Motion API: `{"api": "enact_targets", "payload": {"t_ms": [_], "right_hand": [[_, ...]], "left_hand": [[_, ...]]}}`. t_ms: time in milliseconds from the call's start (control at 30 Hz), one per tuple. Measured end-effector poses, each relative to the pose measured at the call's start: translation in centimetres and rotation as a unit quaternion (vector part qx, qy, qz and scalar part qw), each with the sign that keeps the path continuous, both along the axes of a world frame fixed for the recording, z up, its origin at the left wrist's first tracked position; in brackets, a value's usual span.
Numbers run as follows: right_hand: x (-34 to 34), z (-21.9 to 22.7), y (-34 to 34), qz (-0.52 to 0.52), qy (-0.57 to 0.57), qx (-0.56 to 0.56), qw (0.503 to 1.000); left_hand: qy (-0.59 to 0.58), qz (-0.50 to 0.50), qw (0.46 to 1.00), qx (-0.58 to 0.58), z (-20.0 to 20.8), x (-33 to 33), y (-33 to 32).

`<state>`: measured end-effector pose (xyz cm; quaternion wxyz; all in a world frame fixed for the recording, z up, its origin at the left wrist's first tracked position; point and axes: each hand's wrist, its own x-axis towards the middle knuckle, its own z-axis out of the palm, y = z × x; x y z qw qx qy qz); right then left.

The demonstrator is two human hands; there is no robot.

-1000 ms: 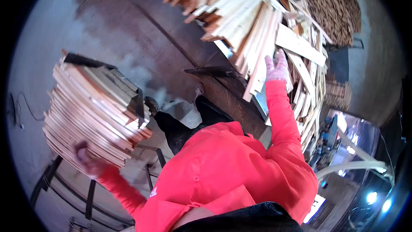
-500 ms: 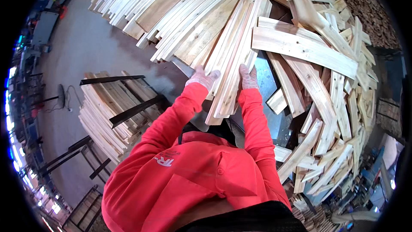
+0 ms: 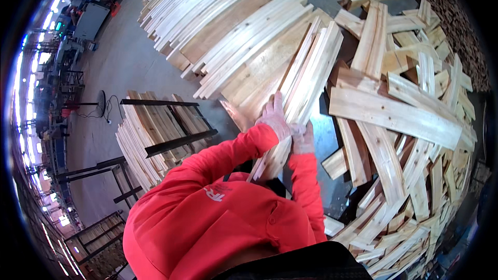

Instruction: The person repeatedly picks up individual wooden planks from a large pile on a metal table, briefly turns them over, and places them into a neat stack on the left side of the table. The process continues throughout the clip with consistent hand movements and no tools used.

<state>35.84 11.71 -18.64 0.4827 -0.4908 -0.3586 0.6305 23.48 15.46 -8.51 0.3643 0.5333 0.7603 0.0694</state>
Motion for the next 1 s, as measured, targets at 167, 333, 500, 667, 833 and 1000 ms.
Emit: {"api": "enact_targets", "payload": {"t_ms": [167,333,500,667,833,1000], "right_hand": [[-2.7,10.0,-0.4,0.003,-0.035,0.073,0.997],[-4.4,14.6,3.5,-0.034,0.168,0.02,0.985],[-6.0,15.4,8.4,0.067,0.096,0.071,0.991],[-15.5,16.4,12.1,0.005,0.111,0.009,0.994],[-21.9,11.4,16.8,0.15,-0.336,-0.017,0.93],[-21.1,8.9,16.3,0.129,-0.264,0.087,0.952]], "left_hand": [[-0.428,0.04,0.896,0.11,-2.6,-5.6,-0.1],[-0.744,0.001,0.662,0.09,5.1,-6.9,6.6],[-0.718,0.059,0.69,0.069,2.9,-10.3,14.6],[-0.592,0.112,0.788,0.122,1.9,-19.0,16.3],[-0.053,-0.064,0.991,0.101,5.5,-30.0,14.0],[0.203,-0.198,0.949,0.136,8.1,-24.7,10.5]]}}
